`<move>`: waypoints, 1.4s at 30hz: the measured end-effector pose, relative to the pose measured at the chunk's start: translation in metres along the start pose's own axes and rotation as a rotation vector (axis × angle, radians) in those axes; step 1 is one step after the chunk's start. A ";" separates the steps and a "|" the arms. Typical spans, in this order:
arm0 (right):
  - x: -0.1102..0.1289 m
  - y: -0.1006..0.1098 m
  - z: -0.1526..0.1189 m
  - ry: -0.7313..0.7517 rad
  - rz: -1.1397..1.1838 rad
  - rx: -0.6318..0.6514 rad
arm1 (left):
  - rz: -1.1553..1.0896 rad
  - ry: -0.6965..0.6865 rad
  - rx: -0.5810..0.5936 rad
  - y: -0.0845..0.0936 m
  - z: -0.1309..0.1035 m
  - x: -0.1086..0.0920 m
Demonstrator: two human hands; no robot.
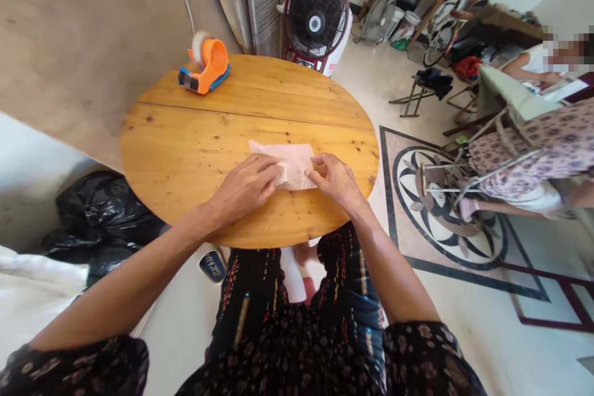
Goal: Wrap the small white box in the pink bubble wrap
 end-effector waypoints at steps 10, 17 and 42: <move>0.005 -0.002 -0.011 -0.177 -0.152 0.082 | 0.139 -0.134 0.042 0.002 0.008 -0.005; 0.006 -0.008 -0.015 -0.219 -0.049 0.153 | 0.099 -0.184 0.066 -0.001 0.010 0.002; 0.005 -0.021 -0.001 -0.127 0.289 0.013 | 0.047 -0.179 -0.006 0.001 0.010 0.004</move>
Point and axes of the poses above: each hand's wrist, its own z-axis towards the middle knuckle, its own y-axis out of the back of the hand, x = y × z, the point moved 7 cm from there along z, towards the middle knuckle, and after that the axes turned 4 degrees about -z, right-handed, at the moved point
